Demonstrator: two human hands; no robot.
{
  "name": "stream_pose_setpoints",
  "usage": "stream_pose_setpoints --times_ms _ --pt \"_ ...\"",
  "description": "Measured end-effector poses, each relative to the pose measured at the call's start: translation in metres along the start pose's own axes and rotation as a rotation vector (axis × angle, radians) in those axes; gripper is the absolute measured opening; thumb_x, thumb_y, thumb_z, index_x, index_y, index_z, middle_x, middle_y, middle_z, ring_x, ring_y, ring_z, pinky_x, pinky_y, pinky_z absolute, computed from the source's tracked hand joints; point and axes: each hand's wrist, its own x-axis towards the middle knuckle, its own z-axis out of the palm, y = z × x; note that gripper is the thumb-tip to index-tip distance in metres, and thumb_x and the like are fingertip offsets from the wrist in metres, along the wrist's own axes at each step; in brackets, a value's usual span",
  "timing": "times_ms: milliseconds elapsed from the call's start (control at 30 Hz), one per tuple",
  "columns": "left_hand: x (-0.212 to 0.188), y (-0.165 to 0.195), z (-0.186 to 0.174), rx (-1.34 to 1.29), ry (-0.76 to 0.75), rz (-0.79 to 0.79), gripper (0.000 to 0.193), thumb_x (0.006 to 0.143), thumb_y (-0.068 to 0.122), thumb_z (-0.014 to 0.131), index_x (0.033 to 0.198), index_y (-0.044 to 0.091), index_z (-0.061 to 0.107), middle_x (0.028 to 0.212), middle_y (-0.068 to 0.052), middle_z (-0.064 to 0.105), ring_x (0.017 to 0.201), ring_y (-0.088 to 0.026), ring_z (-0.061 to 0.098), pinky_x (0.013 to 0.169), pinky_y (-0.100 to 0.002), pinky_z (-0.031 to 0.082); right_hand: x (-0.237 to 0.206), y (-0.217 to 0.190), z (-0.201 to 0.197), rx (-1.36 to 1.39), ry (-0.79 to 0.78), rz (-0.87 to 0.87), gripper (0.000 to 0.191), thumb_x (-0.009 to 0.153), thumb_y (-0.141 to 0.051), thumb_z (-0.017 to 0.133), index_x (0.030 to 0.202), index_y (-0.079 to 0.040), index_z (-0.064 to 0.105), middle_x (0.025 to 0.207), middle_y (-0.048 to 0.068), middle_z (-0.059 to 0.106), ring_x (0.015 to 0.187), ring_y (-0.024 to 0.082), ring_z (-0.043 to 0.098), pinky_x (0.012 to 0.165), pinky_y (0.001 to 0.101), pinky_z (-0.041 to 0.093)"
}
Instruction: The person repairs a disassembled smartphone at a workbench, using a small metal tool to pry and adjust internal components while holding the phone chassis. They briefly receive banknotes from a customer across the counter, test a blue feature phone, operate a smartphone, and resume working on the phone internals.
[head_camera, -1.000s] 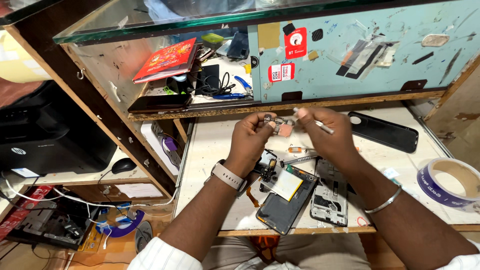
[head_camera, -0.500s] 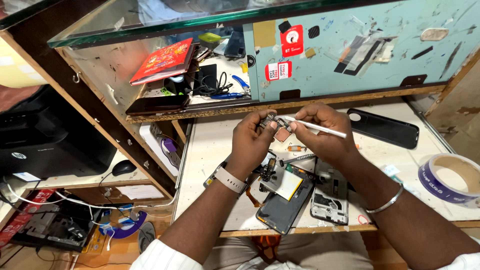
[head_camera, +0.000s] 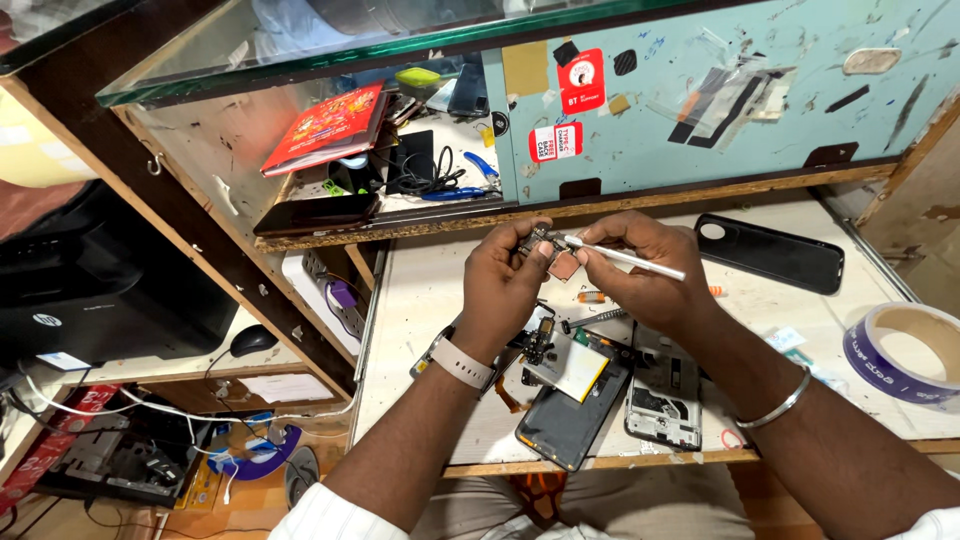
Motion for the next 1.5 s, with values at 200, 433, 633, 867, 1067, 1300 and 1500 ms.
stream_pose_setpoints --times_ms 200,433,633,867,1067,1300,1500 --pt "0.000 -0.002 0.000 -0.024 -0.012 0.001 0.031 0.100 0.007 0.066 0.129 -0.001 0.064 0.100 0.000 0.068 0.079 -0.001 0.060 0.072 -0.019 0.055 0.002 -0.001 -0.001 0.129 -0.022 0.039 0.018 0.088 -0.010 0.076 0.105 -0.004 0.070 0.093 0.002 0.077 0.081 0.002 0.069 0.065 0.0218 0.060" --pt "-0.001 0.002 -0.002 -0.023 -0.033 -0.006 0.031 0.100 0.007 0.066 0.129 -0.001 0.065 0.098 0.000 0.067 0.076 -0.002 0.058 0.068 -0.019 0.051 0.002 -0.003 -0.001 0.027 -0.018 -0.010 0.018 0.088 -0.010 0.078 0.105 -0.003 0.073 0.092 0.003 0.077 0.079 0.004 0.067 0.068 0.0218 0.056" --pt "0.000 0.001 -0.006 -0.026 -0.059 0.017 0.031 0.100 0.007 0.065 0.130 -0.001 0.066 0.105 -0.002 0.064 0.079 -0.003 0.060 0.071 -0.020 0.054 0.002 -0.001 -0.002 0.100 -0.039 0.090 0.019 0.088 -0.009 0.078 0.105 -0.003 0.073 0.095 0.002 0.077 0.081 0.003 0.065 0.068 0.0207 0.054" --pt "-0.002 0.005 -0.006 0.033 -0.059 0.070 0.032 0.101 0.007 0.065 0.132 0.000 0.067 0.106 -0.003 0.059 0.083 -0.005 0.060 0.073 -0.021 0.054 0.005 0.003 -0.001 0.230 -0.027 0.155 0.016 0.090 -0.007 0.078 0.104 -0.001 0.073 0.085 0.000 0.070 0.074 0.002 0.057 0.060 0.0191 0.046" --pt "-0.006 0.014 -0.005 0.128 -0.050 0.089 0.031 0.100 0.007 0.065 0.131 0.002 0.068 0.102 -0.002 0.059 0.082 -0.004 0.060 0.071 -0.021 0.052 0.003 0.003 0.001 0.215 -0.014 0.118 0.015 0.091 -0.007 0.078 0.104 -0.002 0.073 0.086 -0.002 0.069 0.076 0.000 0.057 0.063 0.0182 0.047" --pt "-0.007 0.023 0.002 0.274 0.024 0.147 0.031 0.098 0.006 0.068 0.129 0.003 0.070 0.095 -0.001 0.059 0.073 -0.004 0.050 0.065 -0.020 0.047 0.003 0.000 -0.003 0.260 -0.037 0.090 0.015 0.093 -0.008 0.072 0.106 -0.001 0.070 0.095 0.002 0.074 0.085 0.004 0.066 0.072 0.0214 0.054" --pt "-0.006 0.026 -0.001 0.310 0.095 0.112 0.031 0.094 0.007 0.072 0.124 0.001 0.071 0.096 -0.001 0.066 0.064 -0.001 0.047 0.055 -0.020 0.044 0.001 -0.013 -0.002 0.014 0.028 -0.177 0.018 0.099 -0.009 0.067 0.115 -0.001 0.072 0.104 0.011 0.078 0.095 0.013 0.074 0.084 0.0278 0.059"
